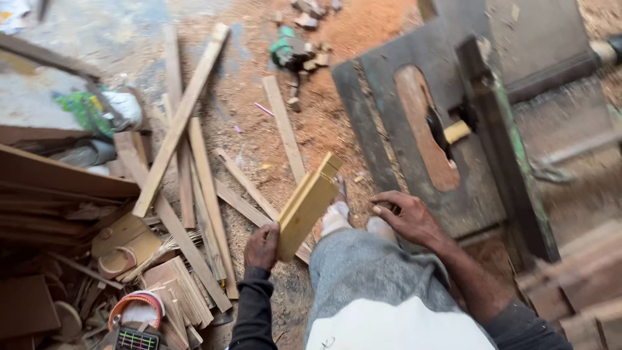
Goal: The person uses a table saw to cut several small wooden planks. They feed each plank through the blade one at a time, then remove the cut pieces and place them aside. The process is repeated for multiple planks of varying colors.
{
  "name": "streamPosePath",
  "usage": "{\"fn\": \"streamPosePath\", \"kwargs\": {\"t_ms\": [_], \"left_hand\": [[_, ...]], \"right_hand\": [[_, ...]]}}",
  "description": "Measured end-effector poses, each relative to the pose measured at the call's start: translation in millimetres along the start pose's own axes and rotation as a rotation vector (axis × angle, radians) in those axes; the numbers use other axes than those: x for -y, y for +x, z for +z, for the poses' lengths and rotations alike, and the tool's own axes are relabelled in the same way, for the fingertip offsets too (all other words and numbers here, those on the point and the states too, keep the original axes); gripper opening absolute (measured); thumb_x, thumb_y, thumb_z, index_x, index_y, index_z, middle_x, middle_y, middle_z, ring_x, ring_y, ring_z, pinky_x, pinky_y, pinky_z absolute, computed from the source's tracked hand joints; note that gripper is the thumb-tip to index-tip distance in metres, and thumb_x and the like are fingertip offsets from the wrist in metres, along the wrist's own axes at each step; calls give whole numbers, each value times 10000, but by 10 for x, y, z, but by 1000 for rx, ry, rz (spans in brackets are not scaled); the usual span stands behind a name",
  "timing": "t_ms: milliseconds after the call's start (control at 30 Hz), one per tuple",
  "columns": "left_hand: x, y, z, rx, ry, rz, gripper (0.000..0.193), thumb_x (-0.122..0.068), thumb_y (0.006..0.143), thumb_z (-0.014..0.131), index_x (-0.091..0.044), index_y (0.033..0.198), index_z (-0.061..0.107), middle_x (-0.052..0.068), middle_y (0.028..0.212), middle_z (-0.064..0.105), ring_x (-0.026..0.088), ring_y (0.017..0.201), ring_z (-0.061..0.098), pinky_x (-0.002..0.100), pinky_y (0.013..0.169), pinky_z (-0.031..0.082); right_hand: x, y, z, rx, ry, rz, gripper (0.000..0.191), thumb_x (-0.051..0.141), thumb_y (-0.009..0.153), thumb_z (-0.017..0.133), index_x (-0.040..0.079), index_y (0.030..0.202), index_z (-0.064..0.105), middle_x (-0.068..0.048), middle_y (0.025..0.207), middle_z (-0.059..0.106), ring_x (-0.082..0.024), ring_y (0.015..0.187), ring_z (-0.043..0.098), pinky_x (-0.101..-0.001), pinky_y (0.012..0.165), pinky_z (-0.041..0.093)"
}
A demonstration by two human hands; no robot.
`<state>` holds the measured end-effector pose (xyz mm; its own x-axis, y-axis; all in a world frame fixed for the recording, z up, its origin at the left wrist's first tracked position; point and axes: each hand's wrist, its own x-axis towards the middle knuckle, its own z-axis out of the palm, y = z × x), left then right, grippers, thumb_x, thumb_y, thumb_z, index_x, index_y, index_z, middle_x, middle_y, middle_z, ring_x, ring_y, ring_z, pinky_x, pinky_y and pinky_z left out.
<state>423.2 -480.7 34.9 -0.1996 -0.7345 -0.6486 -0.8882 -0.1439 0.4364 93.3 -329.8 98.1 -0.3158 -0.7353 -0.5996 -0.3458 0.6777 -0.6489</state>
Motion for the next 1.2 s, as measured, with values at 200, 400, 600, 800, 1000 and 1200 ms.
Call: {"fn": "streamPosePath", "kwargs": {"t_ms": [200, 400, 600, 800, 1000, 1200], "left_hand": [[-314, -3, 192, 38, -10, 149, 651, -704, 917, 485, -152, 1058, 800, 117, 830, 774, 291, 783, 741, 431, 715, 561], [-685, -129, 380, 174, 113, 188, 626, -673, 942, 474, -154, 1084, 796, 122, 862, 771, 275, 785, 746, 417, 727, 570], [-1210, -311, 702, 269, -129, 426, 595, -607, 942, 557, -77, 1112, 765, 118, 906, 769, 224, 816, 726, 367, 725, 569], [-2060, -725, 1817, -41, -156, 1516, 555, -357, 1142, 527, 92, 1461, 459, 260, 1304, 565, 345, 1105, 581, 454, 941, 485], [-2609, -1441, 2167, 786, -386, 1066, 494, -390, 1093, 507, -21, 1420, 536, 212, 1363, 551, 338, 1232, 587, 447, 1094, 494], [-2257, -1298, 1563, 1149, -24, 653, 595, -495, 1032, 509, -33, 1400, 583, 206, 1327, 670, 317, 1230, 654, 421, 1067, 520]], "right_hand": [[-502, -605, -10, 6, 27, 101, 370, 370, 902, 704, 188, 1222, 747, -47, 1212, 753, -218, 1061, 737, -385, 939, 578], [-764, -828, -30, 148, 14, 124, 492, 485, 911, 665, 187, 1304, 682, -63, 1278, 719, -235, 1165, 691, -441, 1018, 544], [-877, -1078, -269, 153, 139, 226, 686, 587, 854, 662, 184, 1400, 563, -120, 1328, 675, -274, 1202, 667, -506, 1047, 540], [-810, -1584, -424, -329, 329, -13, 680, 366, 777, 797, 80, 1343, 550, -161, 1228, 666, -297, 1089, 699, -449, 860, 635], [-1132, -2322, -1157, -782, 301, -279, 584, 341, 999, 659, -13, 1426, 474, -173, 1131, 697, -208, 886, 747, -294, 704, 680], [-1405, -2424, -1984, -599, -722, 160, 641, 493, 971, 607, 221, 1546, 529, -127, 940, 764, -148, 411, 548, -281, 350, 454]]}}
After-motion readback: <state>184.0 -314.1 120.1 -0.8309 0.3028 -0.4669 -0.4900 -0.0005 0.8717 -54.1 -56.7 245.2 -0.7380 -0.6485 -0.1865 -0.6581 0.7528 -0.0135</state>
